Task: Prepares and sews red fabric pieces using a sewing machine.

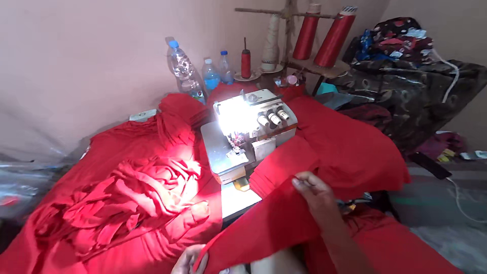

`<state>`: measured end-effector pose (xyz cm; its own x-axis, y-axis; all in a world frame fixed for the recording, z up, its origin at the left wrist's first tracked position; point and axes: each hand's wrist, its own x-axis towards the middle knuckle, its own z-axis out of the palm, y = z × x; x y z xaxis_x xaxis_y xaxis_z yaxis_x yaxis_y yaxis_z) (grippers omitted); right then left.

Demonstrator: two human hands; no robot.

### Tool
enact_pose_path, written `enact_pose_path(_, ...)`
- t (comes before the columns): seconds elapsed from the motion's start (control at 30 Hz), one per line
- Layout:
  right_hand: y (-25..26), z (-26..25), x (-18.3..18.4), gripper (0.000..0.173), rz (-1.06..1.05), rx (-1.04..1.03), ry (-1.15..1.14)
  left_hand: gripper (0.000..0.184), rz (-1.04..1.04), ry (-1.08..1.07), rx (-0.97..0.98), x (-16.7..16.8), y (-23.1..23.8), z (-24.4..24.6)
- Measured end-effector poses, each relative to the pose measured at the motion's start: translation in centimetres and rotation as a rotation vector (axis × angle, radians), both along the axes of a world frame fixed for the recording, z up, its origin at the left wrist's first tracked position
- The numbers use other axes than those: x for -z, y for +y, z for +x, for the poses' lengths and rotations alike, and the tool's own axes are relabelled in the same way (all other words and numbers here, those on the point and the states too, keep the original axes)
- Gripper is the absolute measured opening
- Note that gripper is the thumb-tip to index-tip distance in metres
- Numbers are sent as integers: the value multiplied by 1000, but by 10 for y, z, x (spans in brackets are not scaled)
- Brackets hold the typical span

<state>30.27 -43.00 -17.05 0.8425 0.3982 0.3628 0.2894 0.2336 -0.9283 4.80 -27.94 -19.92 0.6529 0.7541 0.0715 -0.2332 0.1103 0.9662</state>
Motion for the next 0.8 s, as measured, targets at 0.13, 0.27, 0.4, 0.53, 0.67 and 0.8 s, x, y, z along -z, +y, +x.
enact_pose_path(0.13, 19, -31, 29, 13, -142, -74, 104, 25, -215, 170, -196, -16, -16, 29)
enact_pose_path(0.27, 30, -62, 38, 15, -116, -222, -61, 27, -16, 173, -58, -9, -23, 37)
enact_pose_path(0.4, 38, -75, 43, 14, -76, -336, -213, 13, 123, 130, -126, -15, -29, 48)
enact_pose_path(0.53, 42, -79, 37, 13, -59, -384, -252, 15, 88, 95, -192, -23, -33, 54)
enact_pose_path(0.67, 41, -77, 33, 14, -73, -437, -240, 11, 139, 106, -187, -24, -36, 54)
enact_pose_path(0.8, 41, -70, 30, 15, -62, -541, -163, 9, 304, 136, -164, -24, -30, 52)
